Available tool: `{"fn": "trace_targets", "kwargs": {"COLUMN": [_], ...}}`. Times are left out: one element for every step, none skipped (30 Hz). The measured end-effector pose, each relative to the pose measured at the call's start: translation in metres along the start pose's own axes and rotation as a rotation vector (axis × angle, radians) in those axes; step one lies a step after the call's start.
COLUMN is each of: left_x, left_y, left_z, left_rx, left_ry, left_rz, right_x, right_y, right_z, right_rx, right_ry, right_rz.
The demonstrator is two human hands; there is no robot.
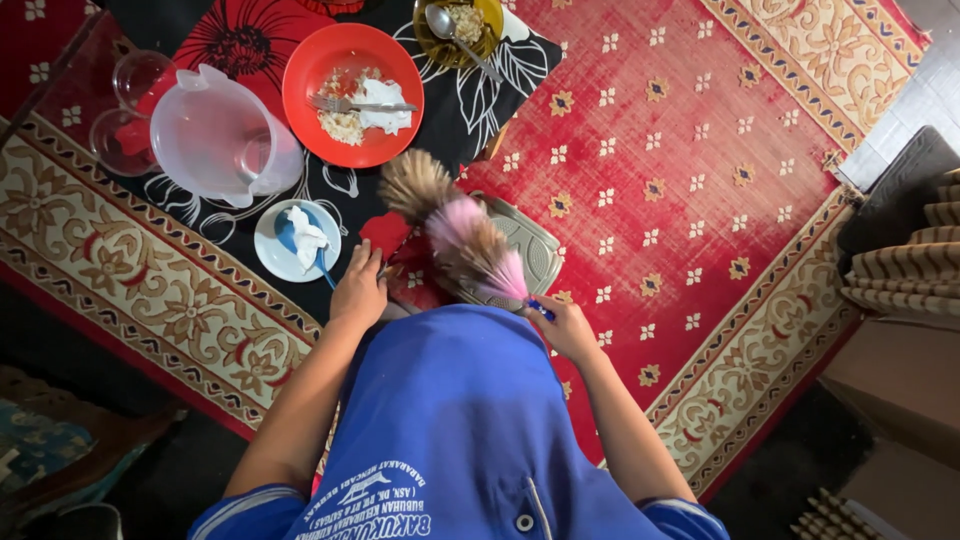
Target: The person uses a feather duster to wipe a table covered with leftover dishes and then cleans a plastic stool. The person moves items on the table to reach different areas and continues dusting the stool after clearing the table.
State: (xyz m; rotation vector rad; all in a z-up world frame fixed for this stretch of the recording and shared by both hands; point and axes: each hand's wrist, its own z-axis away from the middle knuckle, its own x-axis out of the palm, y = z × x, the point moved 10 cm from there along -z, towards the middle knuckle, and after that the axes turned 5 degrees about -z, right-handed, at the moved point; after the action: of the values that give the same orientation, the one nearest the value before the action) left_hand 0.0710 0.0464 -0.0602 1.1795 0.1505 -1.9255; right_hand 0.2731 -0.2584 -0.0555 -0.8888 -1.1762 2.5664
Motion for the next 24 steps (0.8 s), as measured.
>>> {"fn": "trace_targets", "kwargs": {"left_x": [0.0,-0.001,0.001,0.001,0.002,0.002,0.002,0.002,0.004,0.005,0.005,0.004,0.003,0.003,0.003,0.002,-0.001,0.001,0.0,0.0,0.001,0.002,0.004,0.003], "left_y": [0.0,0.0,-0.001,-0.001,-0.001,-0.001,-0.002,-0.002,-0.003,-0.004,-0.004,-0.004,-0.003,-0.003,-0.003,-0.001,0.0,-0.001,-0.001,-0.001,-0.001,-0.002,-0.003,-0.001], "left_z": [0.0,0.0,-0.001,-0.002,-0.002,-0.002,-0.002,-0.002,-0.002,-0.002,-0.005,-0.005,-0.004,-0.003,-0.002,-0.001,-0.001,0.0,-0.001,-0.002,-0.002,-0.003,-0.002,-0.002], "left_rx": [0.003,0.006,0.003,0.01,0.016,0.012,0.006,0.0,-0.003,-0.004,-0.001,0.0,-0.001,-0.002,-0.006,-0.005,-0.002,-0.004,-0.003,-0.001,0.002,0.003,0.0,-0.001], "left_ry": [0.0,-0.001,-0.001,0.01,0.02,0.019,0.006,-0.008,-0.008,-0.011,-0.011,-0.01,-0.012,-0.014,-0.017,-0.011,-0.005,-0.007,-0.004,-0.002,-0.002,0.002,0.004,0.003], "left_rz": [0.002,0.004,0.004,0.008,0.012,0.013,0.008,0.002,0.002,0.005,0.007,0.006,0.005,0.005,0.007,0.007,0.005,0.005,0.001,-0.004,-0.004,-0.004,-0.002,0.0], "right_x": [0.003,0.005,0.004,0.004,0.004,0.008,0.008,0.007,0.009,0.012,0.015,0.015,0.011,0.007,0.012,0.011,0.011,0.01,0.01,0.01,0.008,0.004,0.001,0.0], "right_y": [-0.004,-0.007,-0.008,-0.008,-0.007,-0.003,0.001,0.006,0.0,-0.005,-0.01,-0.004,0.003,0.011,0.024,0.037,0.05,0.041,0.031,0.021,0.021,0.022,0.023,0.023], "right_z": [0.001,0.003,0.002,0.001,0.0,0.0,-0.002,-0.003,-0.001,0.001,0.002,-0.001,-0.004,-0.007,-0.012,-0.016,-0.021,-0.017,-0.015,-0.013,-0.014,-0.015,-0.016,-0.017], "right_rx": [-0.006,-0.011,-0.012,-0.005,0.002,0.001,0.01,0.018,0.018,0.024,0.03,0.029,0.036,0.044,0.046,0.049,0.052,0.053,0.046,0.038,0.039,0.039,0.038,0.039], "right_ry": [-0.016,-0.033,-0.036,-0.043,-0.052,-0.057,-0.021,0.014,0.011,-0.01,-0.027,-0.026,0.015,0.055,0.05,0.099,0.149,0.147,0.126,0.106,0.109,0.133,0.152,0.151], "right_rz": [0.019,0.037,0.038,0.068,0.098,0.098,0.066,0.034,0.034,0.02,0.007,0.006,-0.01,-0.025,-0.024,-0.033,-0.043,-0.043,-0.051,-0.059,-0.059,-0.078,-0.094,-0.093]}}
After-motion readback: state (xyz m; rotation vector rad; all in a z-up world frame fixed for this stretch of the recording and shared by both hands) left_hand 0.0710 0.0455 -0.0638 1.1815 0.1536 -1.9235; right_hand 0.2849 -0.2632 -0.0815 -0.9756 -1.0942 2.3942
